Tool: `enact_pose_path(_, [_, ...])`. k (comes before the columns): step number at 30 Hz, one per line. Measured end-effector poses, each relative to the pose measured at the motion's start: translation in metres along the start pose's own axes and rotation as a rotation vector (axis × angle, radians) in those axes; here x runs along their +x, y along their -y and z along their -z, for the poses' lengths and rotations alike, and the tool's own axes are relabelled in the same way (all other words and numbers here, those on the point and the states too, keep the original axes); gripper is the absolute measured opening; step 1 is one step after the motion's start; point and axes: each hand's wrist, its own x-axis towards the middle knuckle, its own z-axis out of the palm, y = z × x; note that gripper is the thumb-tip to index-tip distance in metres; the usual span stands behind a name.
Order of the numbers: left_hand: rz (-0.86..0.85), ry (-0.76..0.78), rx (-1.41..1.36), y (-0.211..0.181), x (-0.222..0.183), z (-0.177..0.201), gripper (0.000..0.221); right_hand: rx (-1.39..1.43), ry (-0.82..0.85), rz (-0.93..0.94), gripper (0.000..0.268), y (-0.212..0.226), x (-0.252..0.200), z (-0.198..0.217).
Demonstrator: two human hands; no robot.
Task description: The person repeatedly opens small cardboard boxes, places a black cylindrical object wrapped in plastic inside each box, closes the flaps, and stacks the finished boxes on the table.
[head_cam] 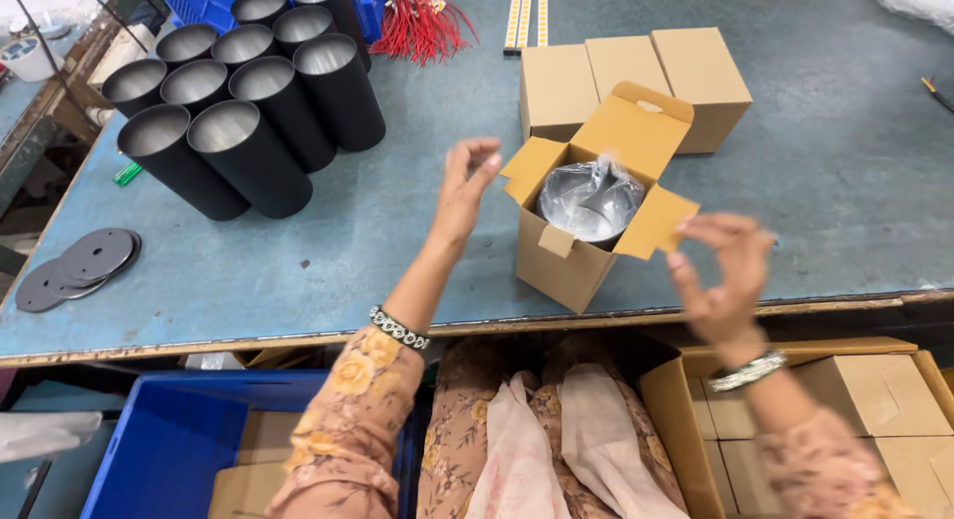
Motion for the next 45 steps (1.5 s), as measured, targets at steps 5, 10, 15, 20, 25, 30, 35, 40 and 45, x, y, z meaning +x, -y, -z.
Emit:
enact_pose_path(5, [-0.401, 0.555, 0.690, -0.072, 0.010, -0.039, 0.032, -0.253, 0.410, 0.405, 0.020, 0.025, 0.100, 0.017])
enact_pose_path(10, [-0.250, 0.981, 1.252, -0.107, 0.022, -0.074, 0.026, -0.529, 0.881, 0.377, 0.024, 0.060, 0.158, 0.002])
enact_pose_path(15, [-0.544, 0.870, 0.813, -0.124, 0.027, -0.043, 0.004, -0.589, 1.188, -0.240, 0.027, 0.056, 0.170, 0.022])
enact_pose_path(20, [-0.730, 0.786, 0.664, -0.131, 0.006, -0.028, 0.002, -0.304, 0.950, 0.318, 0.021, 0.032, 0.156, -0.002])
enact_pose_path(25, [-0.647, 0.815, 0.600, -0.132, -0.001, -0.027, 0.007, -0.417, 1.083, 0.396, 0.026, 0.033, 0.155, -0.017])
enact_pose_path(30, [-0.456, 0.779, 0.640, -0.127, 0.012, -0.036, 0.013, -0.483, 0.771, 0.388, 0.008, 0.029, 0.137, 0.030])
enact_pose_path(35, [-0.159, 1.034, 0.913, -0.128, 0.039, -0.070, 0.019, -0.083, 0.191, 0.135, 0.027, 0.015, 0.074, 0.045])
enact_pose_path(40, [-0.035, 1.207, 1.108, -0.126, 0.047, -0.093, 0.021, 0.297, 0.093, -0.152, 0.117, 0.011, -0.006, -0.028])
enact_pose_path(45, [-0.152, 1.118, 1.299, -0.103, 0.030, -0.104, 0.026, 0.123, -0.194, 0.054, 0.121, 0.024, -0.010, -0.056])
